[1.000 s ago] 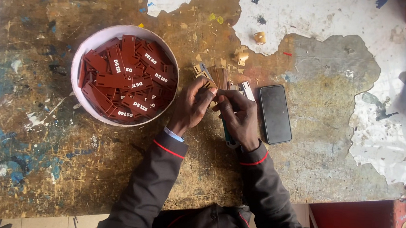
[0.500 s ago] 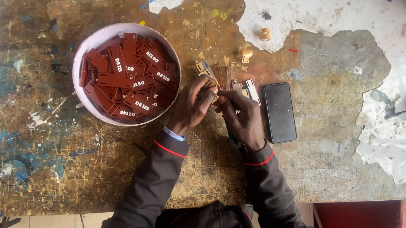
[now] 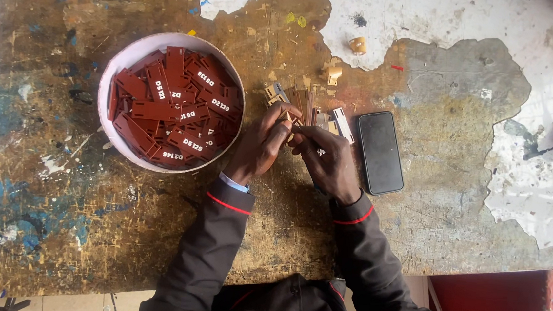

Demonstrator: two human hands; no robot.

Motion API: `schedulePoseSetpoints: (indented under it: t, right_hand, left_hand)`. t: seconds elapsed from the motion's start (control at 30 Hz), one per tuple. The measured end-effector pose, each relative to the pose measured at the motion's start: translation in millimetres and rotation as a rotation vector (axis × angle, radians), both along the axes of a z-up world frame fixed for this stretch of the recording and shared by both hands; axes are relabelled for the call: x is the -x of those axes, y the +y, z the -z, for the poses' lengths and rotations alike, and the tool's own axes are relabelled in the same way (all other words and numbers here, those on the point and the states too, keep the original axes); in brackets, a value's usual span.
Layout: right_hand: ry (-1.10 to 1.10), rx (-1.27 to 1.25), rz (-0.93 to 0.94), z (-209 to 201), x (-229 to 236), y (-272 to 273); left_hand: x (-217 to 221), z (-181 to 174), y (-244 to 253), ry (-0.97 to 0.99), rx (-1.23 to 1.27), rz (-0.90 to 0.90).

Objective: The person assembles small rectangular components on a workbench. They pick up pieces from a container, align them, and press them together to form a larger unit. The person handles the parts one at a time, occasionally adjusting their grip and orientation.

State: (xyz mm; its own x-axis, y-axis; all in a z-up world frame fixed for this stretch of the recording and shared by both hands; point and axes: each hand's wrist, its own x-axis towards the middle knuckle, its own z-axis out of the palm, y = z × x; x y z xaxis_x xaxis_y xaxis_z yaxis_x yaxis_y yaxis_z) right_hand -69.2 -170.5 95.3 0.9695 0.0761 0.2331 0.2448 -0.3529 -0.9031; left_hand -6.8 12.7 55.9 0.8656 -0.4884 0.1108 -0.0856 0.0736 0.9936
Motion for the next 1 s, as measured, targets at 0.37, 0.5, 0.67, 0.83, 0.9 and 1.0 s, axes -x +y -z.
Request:
schedulePoseSetpoints:
  t: [0.37, 0.5, 0.67, 0.83, 0.9, 1.0]
  right_hand:
    - [0.013, -0.023, -0.042, 2, 4, -1]
    - [0.005, -0.023, -0.06, 0, 1, -1]
    - [0.038, -0.036, -0.021, 0, -1, -2]
    - [0.083, -0.114, 0.095, 6, -2, -6]
    - [0.1, -0.213, 0.168, 14, -3, -9]
    - [0.155, -0.187, 0.193, 25, -6, -24]
  left_hand:
    - [-1, 29, 5, 0.129, 0.04, 0.053]
    - [-3, 39, 0, 0.149, 0.07, 0.047]
    - [-8, 34, -1, 0.131, 0.074, 0.037]
    - [-7, 30, -2, 0.119, 0.102, 0.01]
    - [-8, 37, -7, 0.114, 0.149, 0.005]
    - [-3, 36, -5, 0.166, 0.22, 0.009]
